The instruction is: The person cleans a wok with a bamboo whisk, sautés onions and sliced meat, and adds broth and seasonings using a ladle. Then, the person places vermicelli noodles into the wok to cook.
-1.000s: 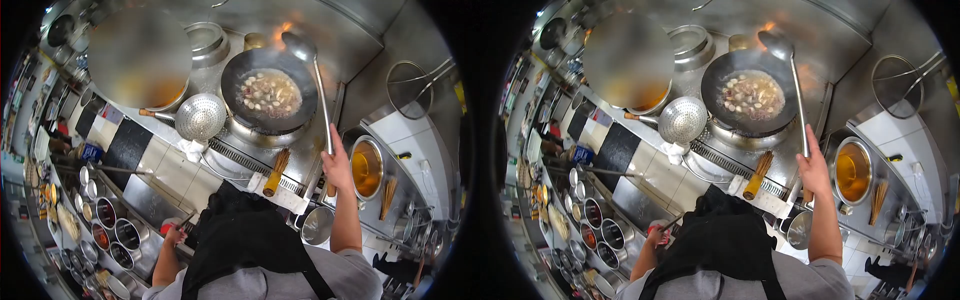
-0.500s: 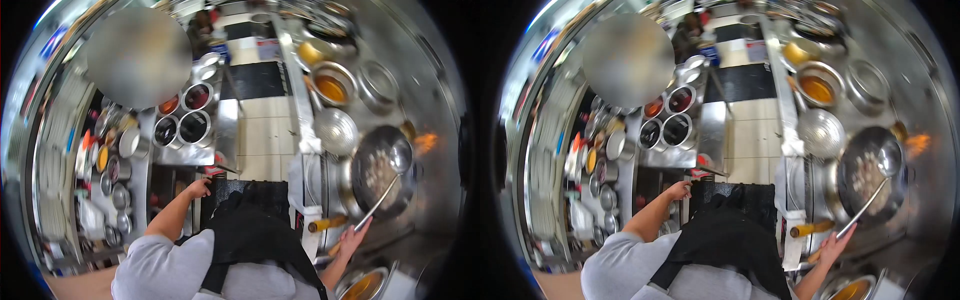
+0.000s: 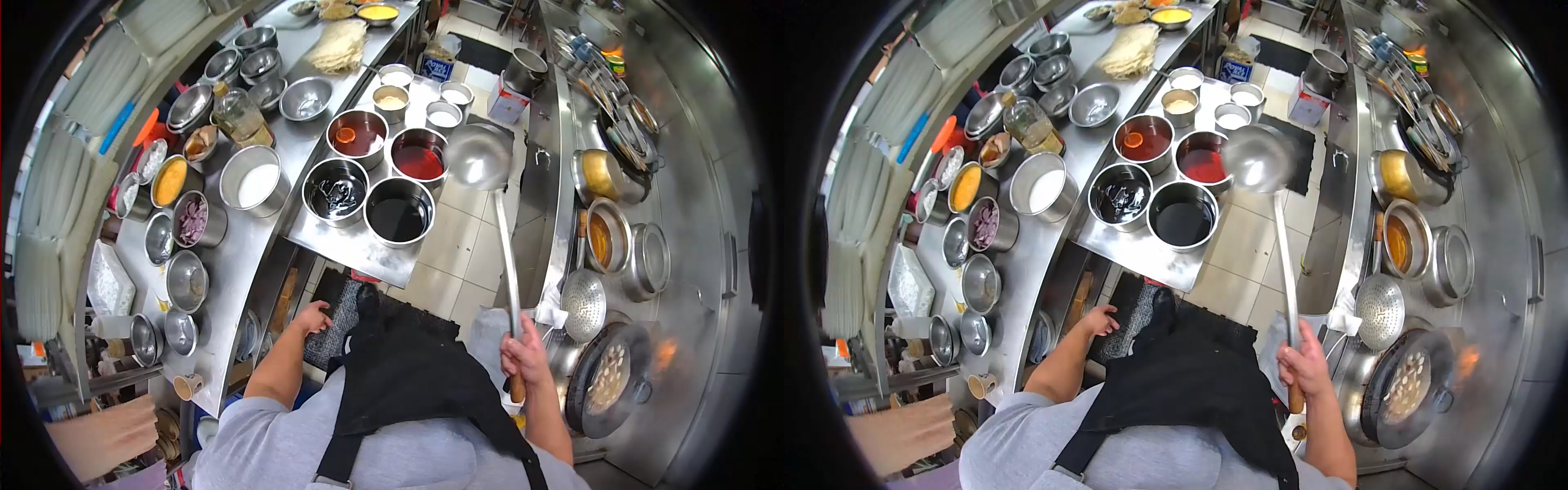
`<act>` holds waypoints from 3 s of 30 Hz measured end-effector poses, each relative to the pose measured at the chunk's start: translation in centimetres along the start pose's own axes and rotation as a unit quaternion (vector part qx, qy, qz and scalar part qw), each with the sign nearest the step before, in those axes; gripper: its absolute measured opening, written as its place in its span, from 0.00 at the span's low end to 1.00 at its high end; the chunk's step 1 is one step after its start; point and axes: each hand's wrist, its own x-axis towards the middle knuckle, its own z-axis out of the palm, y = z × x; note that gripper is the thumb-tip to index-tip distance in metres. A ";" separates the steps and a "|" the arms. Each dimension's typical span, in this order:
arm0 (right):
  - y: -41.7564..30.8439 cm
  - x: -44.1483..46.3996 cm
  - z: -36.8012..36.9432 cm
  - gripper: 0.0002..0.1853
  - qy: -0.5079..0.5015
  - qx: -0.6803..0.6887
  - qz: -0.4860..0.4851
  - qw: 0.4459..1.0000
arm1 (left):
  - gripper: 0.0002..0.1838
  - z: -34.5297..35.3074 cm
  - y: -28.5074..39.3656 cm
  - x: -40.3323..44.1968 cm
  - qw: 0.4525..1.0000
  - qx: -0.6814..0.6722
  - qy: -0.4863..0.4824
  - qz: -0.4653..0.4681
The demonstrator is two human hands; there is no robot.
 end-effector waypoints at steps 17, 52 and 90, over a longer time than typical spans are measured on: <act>-4.6 8.7 13.5 0.46 0.029 -0.538 0.248 0.805 | 0.33 -7.4 -8.6 7.4 0.985 -0.090 -0.045 -0.142; 3.2 2.5 5.5 0.39 -0.118 0.168 0.090 0.975 | 0.35 1.4 -1.8 1.0 0.999 0.025 -0.035 -0.008; 15.1 -39.1 -22.1 0.44 0.540 0.209 -0.234 0.781 | 0.25 21.1 13.9 -2.4 0.939 0.302 -0.156 0.050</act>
